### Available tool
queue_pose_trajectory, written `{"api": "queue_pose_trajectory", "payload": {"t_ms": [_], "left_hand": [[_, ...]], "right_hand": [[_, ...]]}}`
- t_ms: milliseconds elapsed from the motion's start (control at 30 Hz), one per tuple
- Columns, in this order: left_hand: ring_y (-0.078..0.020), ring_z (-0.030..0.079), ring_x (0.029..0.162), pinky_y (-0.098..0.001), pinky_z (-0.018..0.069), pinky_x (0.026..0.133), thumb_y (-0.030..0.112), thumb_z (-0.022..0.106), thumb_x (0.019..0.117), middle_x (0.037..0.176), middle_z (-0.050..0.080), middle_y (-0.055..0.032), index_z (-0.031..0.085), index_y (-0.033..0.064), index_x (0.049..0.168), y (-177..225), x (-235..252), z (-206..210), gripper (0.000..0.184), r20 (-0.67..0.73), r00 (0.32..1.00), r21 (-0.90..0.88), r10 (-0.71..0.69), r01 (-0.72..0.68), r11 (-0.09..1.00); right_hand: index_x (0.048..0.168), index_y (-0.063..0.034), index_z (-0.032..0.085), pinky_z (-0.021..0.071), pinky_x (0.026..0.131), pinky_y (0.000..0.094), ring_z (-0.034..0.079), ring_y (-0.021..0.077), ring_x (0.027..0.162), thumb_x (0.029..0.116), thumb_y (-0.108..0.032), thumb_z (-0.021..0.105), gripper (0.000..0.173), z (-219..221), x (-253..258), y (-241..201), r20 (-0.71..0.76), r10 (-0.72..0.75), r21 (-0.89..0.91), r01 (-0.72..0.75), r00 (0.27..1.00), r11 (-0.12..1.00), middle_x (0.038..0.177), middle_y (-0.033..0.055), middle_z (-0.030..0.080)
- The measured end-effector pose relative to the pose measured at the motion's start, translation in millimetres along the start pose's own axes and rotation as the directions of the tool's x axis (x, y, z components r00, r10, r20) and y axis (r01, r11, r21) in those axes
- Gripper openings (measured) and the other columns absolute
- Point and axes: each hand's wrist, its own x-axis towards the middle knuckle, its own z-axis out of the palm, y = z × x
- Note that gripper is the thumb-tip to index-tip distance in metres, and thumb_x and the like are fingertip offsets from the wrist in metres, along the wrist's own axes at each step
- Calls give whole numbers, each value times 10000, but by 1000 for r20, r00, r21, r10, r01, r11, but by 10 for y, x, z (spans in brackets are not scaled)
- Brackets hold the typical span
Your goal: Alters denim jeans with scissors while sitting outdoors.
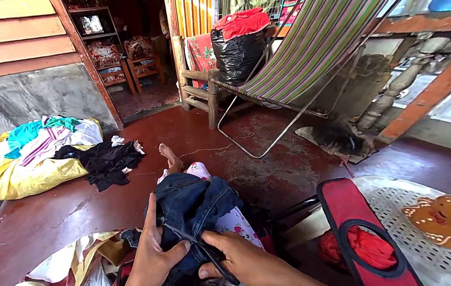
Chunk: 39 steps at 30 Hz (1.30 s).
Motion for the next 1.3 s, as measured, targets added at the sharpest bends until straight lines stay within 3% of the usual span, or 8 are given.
{"api": "queue_pose_trajectory", "payload": {"t_ms": [133,267,467,667,833,1000,1233,1300], "left_hand": [[-300,708,1100,-431,637,913,-80,825,710,1475,522,-200,-47,9,1620,5,-11,-23,1263,40,999,18,35,-36,999],[-284,752,939,-417,645,848,-72,768,774,1130,734,-182,24,-22,1617,83,-18,-41,1125,22,999,41,45,-46,998],[-276,739,1016,-408,639,894,-145,737,749,1270,677,-187,-38,-41,1597,173,-61,26,1153,-23,995,56,96,-95,994],[-268,739,1004,-401,635,886,-162,716,757,1233,693,-187,-17,-61,1585,142,-112,80,1110,-120,980,46,156,-152,987],[-262,745,984,-396,642,857,-168,696,762,1204,704,-184,46,-74,1573,132,-112,142,1044,-167,969,65,180,-172,983],[-274,743,982,-396,643,844,-163,697,752,1186,708,-194,44,-67,1582,109,-133,147,1060,-175,975,60,139,-131,990],[-307,654,1187,-425,582,994,-138,727,749,1417,558,-236,160,-98,1570,39,-100,28,999,-124,981,22,149,-147,989],[-288,673,1125,-411,582,976,-112,755,746,1311,626,-223,204,-114,1554,18,-103,14,978,-135,977,37,166,-162,986]], "right_hand": [[1074,-73,601,496,637,388,592,176,714,956,-562,644,505,8,-4,24,2,-8,119,8,1000,993,785,70,582],[1111,-72,597,495,643,372,584,161,720,957,-527,665,485,-7,5,10,35,-43,179,36,998,983,809,67,584],[1292,-80,562,487,907,629,616,391,1094,935,-610,637,644,-133,4,-211,30,60,-105,-57,998,993,1141,200,628],[1276,-92,581,490,880,611,626,390,1057,925,-611,649,630,-83,50,-255,-39,43,-219,-51,998,974,1099,187,642],[1177,-91,613,532,694,519,657,316,784,939,-570,654,537,-60,48,-199,-112,-18,-250,-11,994,968,853,134,646],[1127,-80,608,510,625,530,647,323,701,966,-547,630,494,6,0,-137,-85,26,-170,-40,996,985,746,138,623],[1266,-54,561,526,800,596,645,392,966,951,-591,627,626,-101,-9,-295,16,113,-135,-110,993,985,1031,210,638],[1280,-47,564,529,823,615,637,433,1045,950,-598,623,645,-71,-28,-380,-25,139,-229,-141,990,963,1095,235,636]]}}
